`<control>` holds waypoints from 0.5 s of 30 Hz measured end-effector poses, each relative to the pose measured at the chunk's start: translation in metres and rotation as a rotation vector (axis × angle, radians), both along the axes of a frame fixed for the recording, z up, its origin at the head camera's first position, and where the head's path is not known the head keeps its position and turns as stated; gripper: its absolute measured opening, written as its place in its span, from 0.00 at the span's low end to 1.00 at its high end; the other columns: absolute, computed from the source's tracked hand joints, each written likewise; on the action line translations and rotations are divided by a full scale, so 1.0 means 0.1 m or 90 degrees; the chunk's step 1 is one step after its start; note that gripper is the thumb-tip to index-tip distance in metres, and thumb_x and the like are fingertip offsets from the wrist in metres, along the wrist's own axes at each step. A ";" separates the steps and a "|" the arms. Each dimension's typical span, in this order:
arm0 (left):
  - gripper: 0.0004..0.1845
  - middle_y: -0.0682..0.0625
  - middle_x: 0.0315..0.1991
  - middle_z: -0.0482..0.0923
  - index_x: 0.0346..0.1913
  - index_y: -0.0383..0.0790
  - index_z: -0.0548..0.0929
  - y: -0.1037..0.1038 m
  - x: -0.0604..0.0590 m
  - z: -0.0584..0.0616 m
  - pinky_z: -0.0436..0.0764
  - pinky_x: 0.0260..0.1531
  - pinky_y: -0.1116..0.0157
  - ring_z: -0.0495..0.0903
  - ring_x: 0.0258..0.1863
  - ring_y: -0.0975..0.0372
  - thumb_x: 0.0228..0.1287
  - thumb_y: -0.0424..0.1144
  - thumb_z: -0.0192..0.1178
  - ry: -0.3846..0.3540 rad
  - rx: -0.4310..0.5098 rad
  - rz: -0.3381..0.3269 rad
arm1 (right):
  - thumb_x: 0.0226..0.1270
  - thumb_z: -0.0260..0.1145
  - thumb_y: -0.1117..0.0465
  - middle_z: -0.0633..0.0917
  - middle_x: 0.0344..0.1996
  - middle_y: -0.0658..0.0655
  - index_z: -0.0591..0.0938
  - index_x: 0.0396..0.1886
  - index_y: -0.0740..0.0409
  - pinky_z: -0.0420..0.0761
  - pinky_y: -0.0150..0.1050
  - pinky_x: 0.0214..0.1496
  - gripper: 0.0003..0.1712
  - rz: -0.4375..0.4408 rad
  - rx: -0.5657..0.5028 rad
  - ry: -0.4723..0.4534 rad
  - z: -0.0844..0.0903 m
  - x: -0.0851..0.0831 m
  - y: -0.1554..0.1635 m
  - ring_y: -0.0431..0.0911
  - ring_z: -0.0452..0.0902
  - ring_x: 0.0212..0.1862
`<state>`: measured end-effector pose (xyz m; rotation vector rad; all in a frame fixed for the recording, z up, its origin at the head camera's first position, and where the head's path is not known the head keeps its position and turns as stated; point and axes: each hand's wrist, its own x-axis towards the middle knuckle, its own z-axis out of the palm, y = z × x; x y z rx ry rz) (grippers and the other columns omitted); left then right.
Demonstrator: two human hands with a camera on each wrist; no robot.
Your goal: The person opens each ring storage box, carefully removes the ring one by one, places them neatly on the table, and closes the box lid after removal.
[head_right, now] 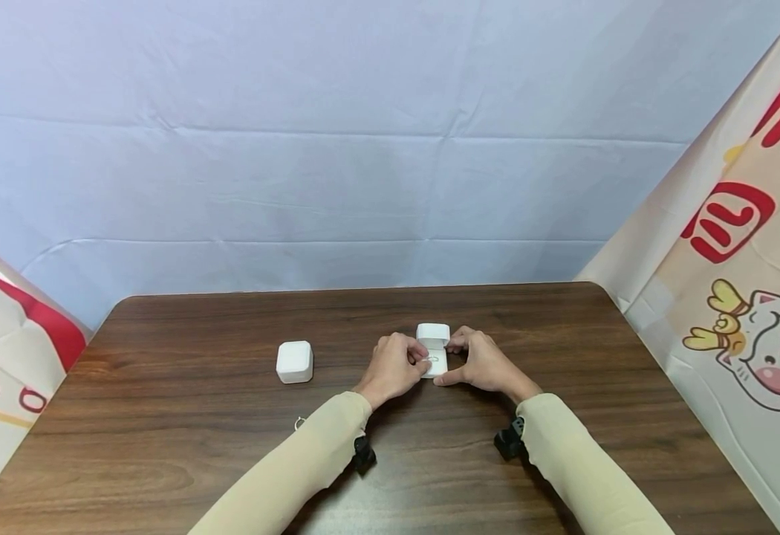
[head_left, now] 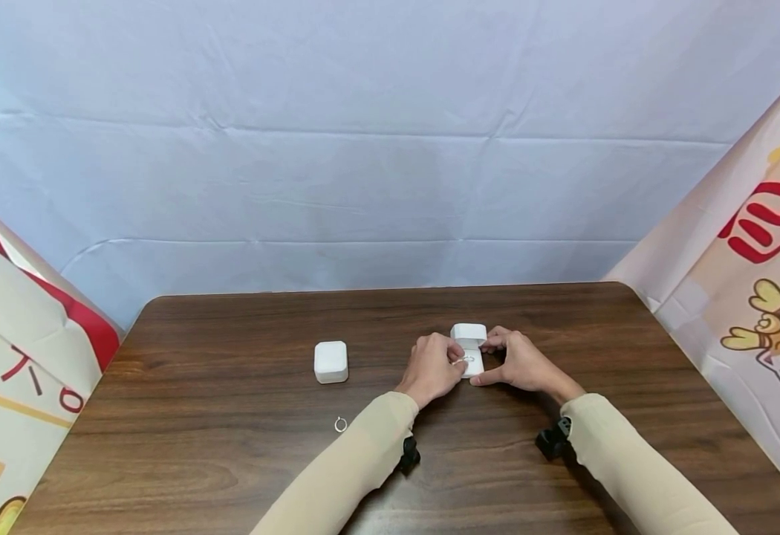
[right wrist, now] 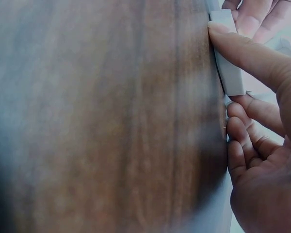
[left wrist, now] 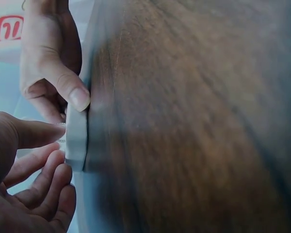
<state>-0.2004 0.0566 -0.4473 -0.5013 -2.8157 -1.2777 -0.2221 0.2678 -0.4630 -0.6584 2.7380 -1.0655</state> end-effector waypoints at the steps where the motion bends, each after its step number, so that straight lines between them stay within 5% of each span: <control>1: 0.02 0.55 0.29 0.84 0.36 0.40 0.90 0.00 0.00 0.00 0.78 0.32 0.70 0.80 0.29 0.67 0.62 0.34 0.70 0.000 0.000 0.000 | 0.47 0.86 0.48 0.80 0.43 0.51 0.89 0.47 0.56 0.74 0.42 0.45 0.28 0.001 -0.001 0.001 0.00 0.00 0.00 0.47 0.73 0.43; 15: 0.05 0.59 0.23 0.79 0.29 0.42 0.88 0.05 -0.03 -0.04 0.76 0.30 0.72 0.76 0.24 0.70 0.63 0.32 0.70 0.011 0.000 0.005 | 0.47 0.86 0.50 0.80 0.43 0.51 0.89 0.47 0.55 0.74 0.41 0.45 0.28 -0.004 -0.009 -0.006 0.01 0.01 -0.01 0.47 0.73 0.42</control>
